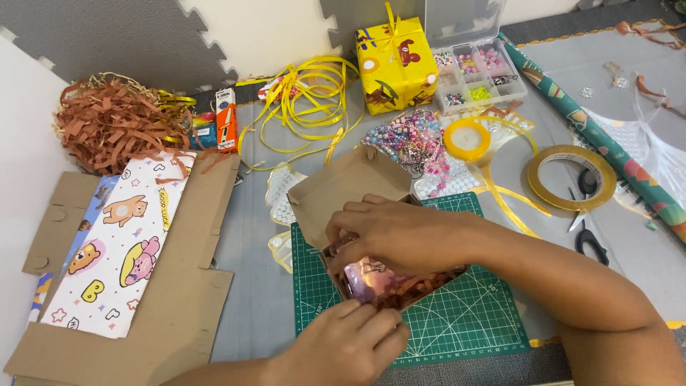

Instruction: Folding a cardboard box, filling it with shredded paper, placing a keychain inside, and wrapping it in paper.

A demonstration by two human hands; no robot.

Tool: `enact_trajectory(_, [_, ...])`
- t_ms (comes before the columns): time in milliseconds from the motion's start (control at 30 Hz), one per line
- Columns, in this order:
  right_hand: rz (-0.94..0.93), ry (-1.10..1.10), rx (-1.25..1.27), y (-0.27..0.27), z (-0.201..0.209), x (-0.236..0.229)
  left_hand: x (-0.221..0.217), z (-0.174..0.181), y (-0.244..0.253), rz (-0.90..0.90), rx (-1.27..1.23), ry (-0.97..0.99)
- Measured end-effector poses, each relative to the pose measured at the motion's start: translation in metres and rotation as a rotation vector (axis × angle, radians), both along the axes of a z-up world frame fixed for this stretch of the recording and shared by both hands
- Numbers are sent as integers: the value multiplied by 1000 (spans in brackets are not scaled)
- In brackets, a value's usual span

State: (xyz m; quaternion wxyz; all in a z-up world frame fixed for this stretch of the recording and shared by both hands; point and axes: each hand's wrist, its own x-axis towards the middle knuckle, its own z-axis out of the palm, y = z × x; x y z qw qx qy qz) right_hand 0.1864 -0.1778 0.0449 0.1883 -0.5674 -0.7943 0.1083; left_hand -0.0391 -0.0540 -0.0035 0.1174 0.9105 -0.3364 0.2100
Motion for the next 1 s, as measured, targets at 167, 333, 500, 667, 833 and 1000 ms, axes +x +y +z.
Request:
enact_trajectory(167, [-188, -174, 101, -10, 2, 6, -7, -8, 15, 157, 140, 4])
enact_trajectory(333, [-206, -255, -15, -22, 10, 9, -13, -11, 38, 175, 249, 59])
enact_trajectory(500, [-173, -271, -239, -12, -6, 9, -13, -9, 65, 207, 352, 364])
enact_trajectory(667, [-218, -276, 3, -9, -3, 26, 11, 65, 64, 288, 13, 423])
enact_trajectory(833, [-397, -129, 114, -26, 24, 40, 46, 57, 96, 606, -389, 381])
enact_trajectory(1000, [-651, -164, -9, -65, 25, 44, 66, -21, 133, 781, -1153, 673])
